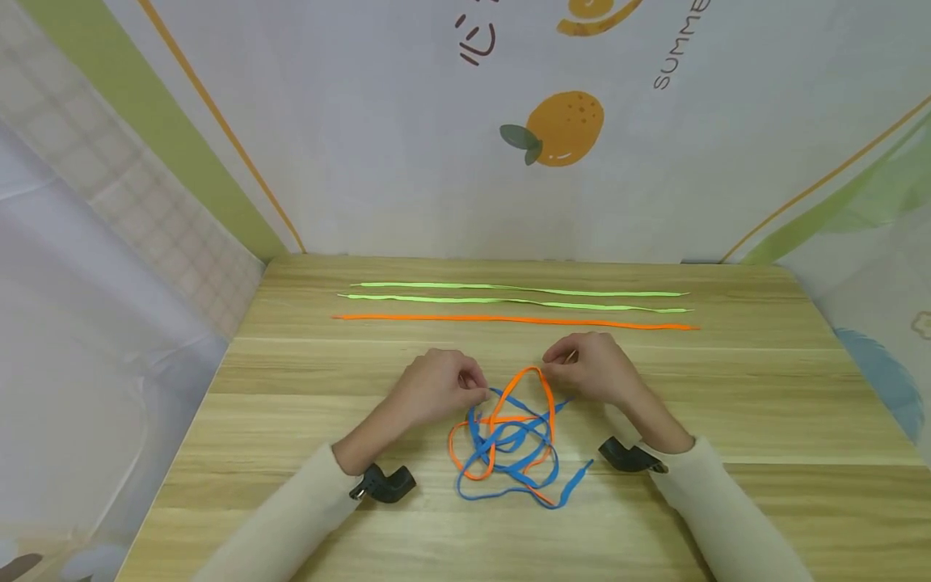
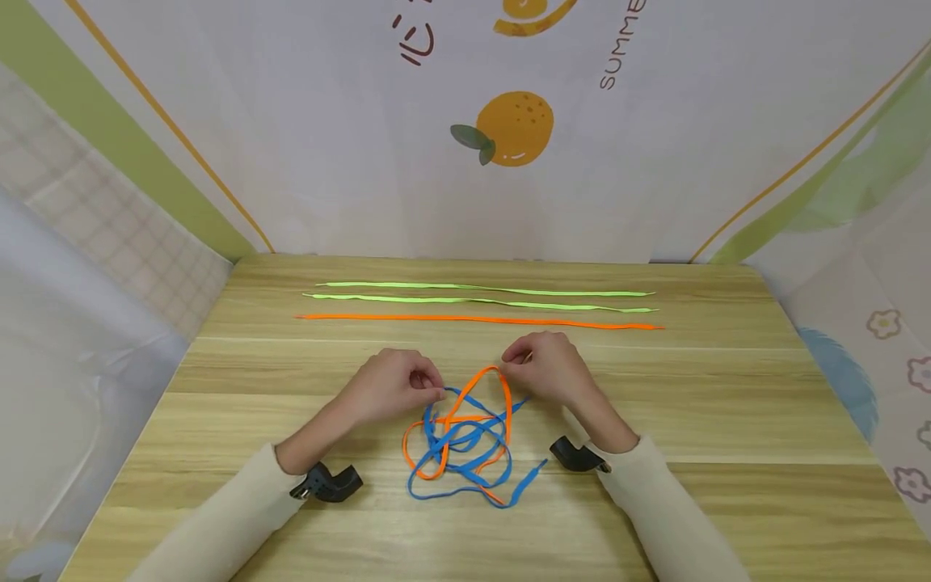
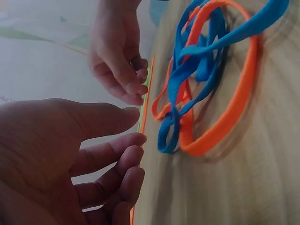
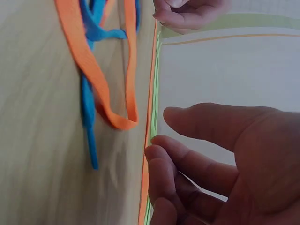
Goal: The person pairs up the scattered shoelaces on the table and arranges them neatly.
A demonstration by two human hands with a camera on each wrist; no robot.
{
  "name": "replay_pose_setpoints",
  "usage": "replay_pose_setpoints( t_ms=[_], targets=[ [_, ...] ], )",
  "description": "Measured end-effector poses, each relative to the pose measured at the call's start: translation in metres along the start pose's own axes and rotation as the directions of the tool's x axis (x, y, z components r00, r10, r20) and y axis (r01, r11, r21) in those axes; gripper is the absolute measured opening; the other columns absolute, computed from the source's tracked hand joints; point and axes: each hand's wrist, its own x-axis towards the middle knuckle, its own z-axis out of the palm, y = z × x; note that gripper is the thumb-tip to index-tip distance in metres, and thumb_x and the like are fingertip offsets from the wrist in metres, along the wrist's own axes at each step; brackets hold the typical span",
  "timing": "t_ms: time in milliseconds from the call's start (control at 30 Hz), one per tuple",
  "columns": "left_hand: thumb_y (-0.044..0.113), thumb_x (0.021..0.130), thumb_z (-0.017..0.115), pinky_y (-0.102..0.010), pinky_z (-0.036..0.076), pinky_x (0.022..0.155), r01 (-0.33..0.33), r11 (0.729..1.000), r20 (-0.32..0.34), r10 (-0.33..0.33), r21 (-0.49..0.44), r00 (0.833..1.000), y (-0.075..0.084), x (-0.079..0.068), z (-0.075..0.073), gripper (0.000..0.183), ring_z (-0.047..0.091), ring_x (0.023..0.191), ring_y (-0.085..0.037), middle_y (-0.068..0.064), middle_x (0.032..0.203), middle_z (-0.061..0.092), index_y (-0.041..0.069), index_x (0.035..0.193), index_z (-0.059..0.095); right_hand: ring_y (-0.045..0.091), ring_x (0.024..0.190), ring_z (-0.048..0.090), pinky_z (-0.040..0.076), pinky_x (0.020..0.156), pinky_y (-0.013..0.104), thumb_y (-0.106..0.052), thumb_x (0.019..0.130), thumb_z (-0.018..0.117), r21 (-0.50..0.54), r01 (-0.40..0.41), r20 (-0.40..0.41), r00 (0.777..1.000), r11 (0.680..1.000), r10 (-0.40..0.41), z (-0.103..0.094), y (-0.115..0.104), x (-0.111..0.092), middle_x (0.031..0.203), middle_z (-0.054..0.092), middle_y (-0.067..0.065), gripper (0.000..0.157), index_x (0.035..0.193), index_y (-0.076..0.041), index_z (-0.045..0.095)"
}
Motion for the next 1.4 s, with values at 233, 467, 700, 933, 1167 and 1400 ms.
replay_pose_setpoints(
  t_ms=[233, 467, 700, 933, 1167, 1400],
  targets=[
    [0.025, 0.095, 0.086, -0.025, 0.044, 0.058, -0.027, 0.999, 0.052, 0.025, 0.035, 0.998, 0.003, 0.001, 0.012, 0.013, 0.055, 0.061, -0.005, 0.014, 0.070, 0.063, 0.019, 0.085, 0.080, 0.015, 0.079, 0.068, 0.055, 0.071, 0.036, -0.020, 0.094, 0.081, -0.043, 0.013, -0.014, 1.000, 0.999, -0.014, 0.004, 0.000, 0.002, 0.087, 0.076, -0.004, 0.014, 0.101, -0.009, 0.085],
    [0.029, 0.094, 0.087, -0.024, 0.039, 0.056, -0.046, 0.998, 0.062, 0.043, 0.046, 0.997, 0.005, 0.001, 0.019, 0.021, 0.052, 0.057, -0.003, 0.016, 0.063, 0.059, 0.023, 0.078, 0.077, 0.013, 0.077, 0.067, 0.055, 0.070, 0.034, -0.022, 0.093, 0.086, -0.074, 0.005, 0.006, 1.000, 0.997, -0.005, 0.010, 0.000, 0.004, 0.084, 0.075, -0.006, 0.014, 0.099, -0.009, 0.085],
    [0.027, 0.094, 0.088, -0.025, 0.039, 0.056, -0.051, 0.996, 0.065, 0.047, 0.069, 0.997, 0.008, 0.000, 0.023, 0.023, 0.052, 0.057, -0.005, 0.014, 0.062, 0.057, 0.022, 0.075, 0.075, 0.011, 0.075, 0.067, 0.055, 0.068, 0.033, -0.024, 0.093, 0.088, -0.117, -0.003, 0.017, 1.000, 0.993, 0.006, 0.018, 0.000, 0.004, 0.083, 0.074, -0.006, 0.017, 0.097, -0.009, 0.082],
    [0.020, 0.093, 0.085, -0.024, 0.040, 0.056, -0.063, 0.996, 0.038, 0.060, 0.071, 0.997, 0.010, -0.001, 0.023, 0.020, 0.052, 0.058, -0.004, 0.015, 0.063, 0.057, 0.022, 0.075, 0.074, 0.012, 0.075, 0.066, 0.054, 0.068, 0.034, -0.026, 0.092, 0.090, -0.139, -0.030, 0.019, 0.999, 0.990, 0.033, 0.020, -0.002, 0.003, 0.083, 0.073, -0.006, 0.018, 0.096, -0.010, 0.081],
    [0.016, 0.094, 0.081, -0.023, 0.039, 0.055, -0.085, 0.996, 0.024, 0.085, -0.005, 0.996, 0.016, -0.007, 0.015, 0.016, 0.049, 0.055, -0.002, 0.014, 0.065, 0.058, 0.020, 0.079, 0.075, 0.012, 0.077, 0.066, 0.054, 0.069, 0.035, -0.028, 0.091, 0.091, -0.143, -0.032, 0.021, 0.999, 0.989, 0.035, 0.022, -0.004, 0.003, 0.084, 0.073, -0.006, 0.020, 0.097, -0.011, 0.081],
    [0.015, 0.093, 0.083, -0.025, 0.046, 0.060, -0.150, 0.988, 0.002, 0.150, -0.039, 0.989, 0.022, -0.010, 0.009, 0.012, 0.055, 0.063, -0.002, 0.013, 0.072, 0.062, 0.018, 0.082, 0.077, 0.010, 0.078, 0.067, 0.056, 0.071, 0.035, -0.026, 0.088, 0.092, -0.106, 0.004, 0.045, 0.999, 0.994, 0.001, 0.023, -0.004, 0.003, 0.085, 0.072, -0.007, 0.023, 0.102, -0.011, 0.083]
  ],
)
